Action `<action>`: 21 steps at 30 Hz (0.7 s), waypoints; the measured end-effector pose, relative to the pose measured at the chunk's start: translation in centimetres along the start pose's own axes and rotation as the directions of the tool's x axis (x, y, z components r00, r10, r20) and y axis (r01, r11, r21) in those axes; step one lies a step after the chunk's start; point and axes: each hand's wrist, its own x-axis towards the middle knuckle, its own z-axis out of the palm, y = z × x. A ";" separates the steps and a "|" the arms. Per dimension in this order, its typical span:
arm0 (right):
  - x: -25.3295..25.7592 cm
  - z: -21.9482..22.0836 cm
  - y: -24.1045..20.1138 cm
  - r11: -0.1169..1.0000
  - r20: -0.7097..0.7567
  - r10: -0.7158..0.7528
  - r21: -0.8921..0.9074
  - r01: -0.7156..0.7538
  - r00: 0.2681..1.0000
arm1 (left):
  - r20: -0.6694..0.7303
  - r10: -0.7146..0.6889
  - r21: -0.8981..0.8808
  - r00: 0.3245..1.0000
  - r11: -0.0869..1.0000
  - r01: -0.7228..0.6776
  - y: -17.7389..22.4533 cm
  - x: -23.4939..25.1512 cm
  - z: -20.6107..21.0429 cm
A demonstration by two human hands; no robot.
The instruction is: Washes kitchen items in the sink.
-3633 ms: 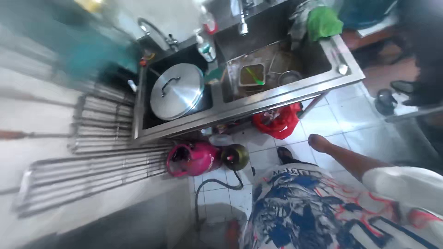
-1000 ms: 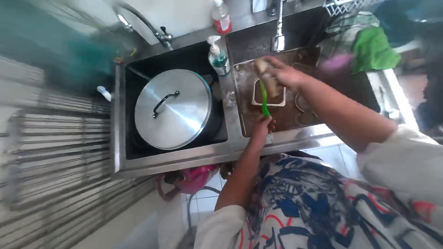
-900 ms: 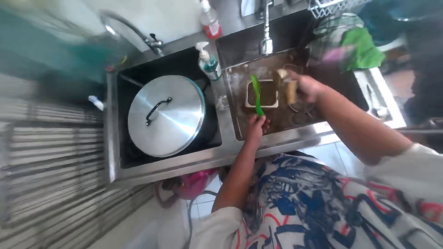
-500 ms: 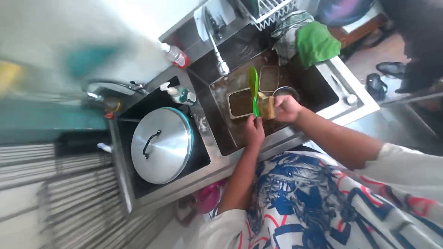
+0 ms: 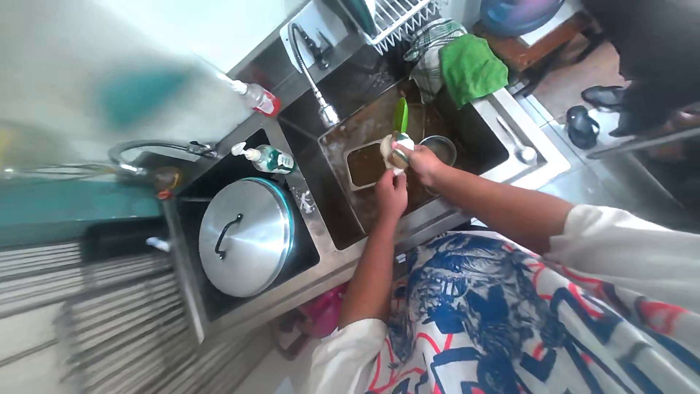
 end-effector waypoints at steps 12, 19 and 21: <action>-0.2 1.0 1.1 1.000 -0.039 -0.003 0.001 0.003 0.999 | 0.014 -0.118 -0.350 0.993 0.930 0.115 -1.3 -0.2 0.0; 0.3 0.9 0.6 0.999 -0.027 -0.048 -0.024 0.048 0.998 | 0.035 -0.096 -0.389 0.995 0.916 0.102 -1.7 -1.0 -0.7; 1.0 0.9 0.5 1.000 -0.027 -0.002 0.006 0.002 1.000 | 0.033 -0.054 -0.393 0.998 0.917 0.063 -2.3 -1.3 -0.7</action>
